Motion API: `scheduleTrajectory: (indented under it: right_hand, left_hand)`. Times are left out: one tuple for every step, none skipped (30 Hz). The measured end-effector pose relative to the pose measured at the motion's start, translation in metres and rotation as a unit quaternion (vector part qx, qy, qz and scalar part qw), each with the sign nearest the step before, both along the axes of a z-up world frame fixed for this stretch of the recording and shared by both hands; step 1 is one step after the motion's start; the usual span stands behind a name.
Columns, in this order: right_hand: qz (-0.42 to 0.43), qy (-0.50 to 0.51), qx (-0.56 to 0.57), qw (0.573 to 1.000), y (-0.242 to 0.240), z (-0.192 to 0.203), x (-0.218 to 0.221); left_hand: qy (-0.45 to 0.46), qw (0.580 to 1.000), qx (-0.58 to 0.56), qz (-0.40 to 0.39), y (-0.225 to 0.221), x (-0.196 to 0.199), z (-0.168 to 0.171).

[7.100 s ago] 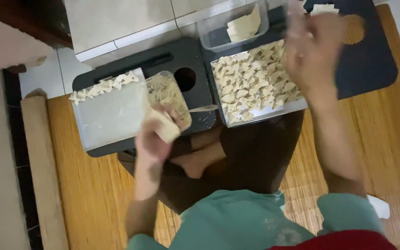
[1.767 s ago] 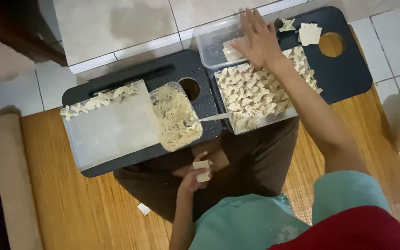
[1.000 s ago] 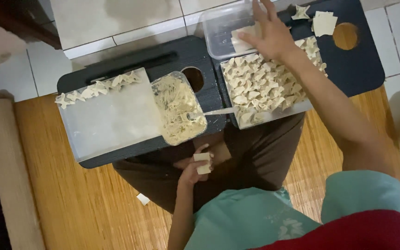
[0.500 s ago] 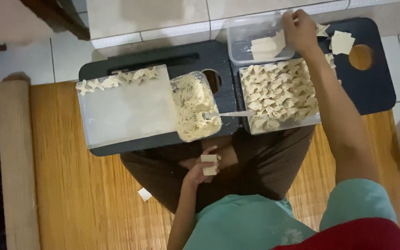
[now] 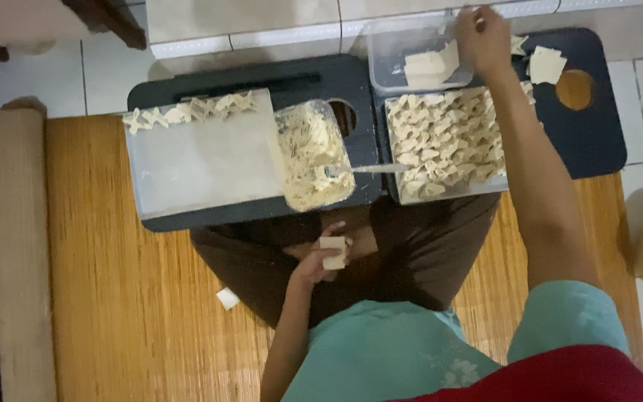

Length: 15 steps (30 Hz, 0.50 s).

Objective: Assembling wontons by placing filling on wrappers and folding them into shape.

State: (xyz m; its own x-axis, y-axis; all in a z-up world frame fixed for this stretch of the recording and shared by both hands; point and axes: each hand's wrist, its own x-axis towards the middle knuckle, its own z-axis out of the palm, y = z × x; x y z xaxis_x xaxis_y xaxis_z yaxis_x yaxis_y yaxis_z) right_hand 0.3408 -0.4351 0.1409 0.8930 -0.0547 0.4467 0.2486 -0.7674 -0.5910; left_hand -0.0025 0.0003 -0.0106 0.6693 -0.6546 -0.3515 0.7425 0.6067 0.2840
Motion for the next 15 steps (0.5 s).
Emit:
scheduleTrajectory:
  right_hand:
    - [-0.021,-0.042,-0.006,0.999,0.001,0.006,-0.004]
    - [-0.041,-0.087,-0.012,0.995,0.001,0.015,-0.005]
    - [-0.04,-0.088,-0.011,0.995,0.017,0.042,-0.029]
    - [0.007,-0.118,-0.01,0.993,0.032,0.069,-0.054]
    - [0.053,-0.147,-0.009,0.988,0.046,0.096,-0.078]
    - [0.056,-0.148,-0.009,0.987,0.059,0.107,-0.104]
    - [0.093,-0.086,0.005,0.992,0.072,0.117,-0.13]
    - [0.134,-0.025,0.019,0.99,0.086,0.128,-0.156]
    - [0.139,-0.025,0.019,0.99,0.104,0.13,-0.184]
    - [0.234,0.05,0.04,0.97,0.121,0.133,-0.213]
    - [0.327,0.123,0.058,0.935,0.138,0.135,-0.242]
    - [0.33,0.121,0.058,0.934,0.15,0.123,-0.256]
    - [0.392,0.115,0.023,0.912,0.162,0.111,-0.27]
    - [0.451,0.109,-0.012,0.886,0.174,0.099,-0.286]
    - [0.453,0.109,-0.01,0.885,0.184,0.102,-0.296]
  left_hand:
    - [-0.009,1.0,0.004,0.006,0.001,-0.003,0.007]
    - [-0.022,1.0,0.008,0.012,0.0,0.0,0.014]
    - [-0.023,1.0,0.009,0.014,0.002,-0.002,0.022]
    - [-0.021,0.999,0.037,0.011,0.002,-0.004,0.031]
    - [-0.018,0.998,0.065,0.008,0.003,-0.005,0.039]
    - [-0.018,0.998,0.065,0.011,0.0,-0.007,0.056]
    - [-0.011,0.997,0.076,0.025,-0.003,-0.008,0.072]
    - [-0.005,0.995,0.088,0.041,-0.006,-0.01,0.089]
    - [-0.005,0.995,0.089,0.045,-0.012,-0.01,0.097]
    - [0.003,0.993,0.116,0.035,-0.016,-0.009,0.104]
    - [0.011,0.989,0.143,0.025,-0.021,-0.008,0.112]
    - [0.01,0.989,0.144,0.029,-0.027,-0.005,0.126]
    - [0.008,0.988,0.15,0.044,-0.033,-0.003,0.141]
    - [0.008,0.986,0.157,0.058,-0.039,-0.001,0.155]
    - [0.009,0.986,0.158,0.06,-0.042,-0.001,0.158]
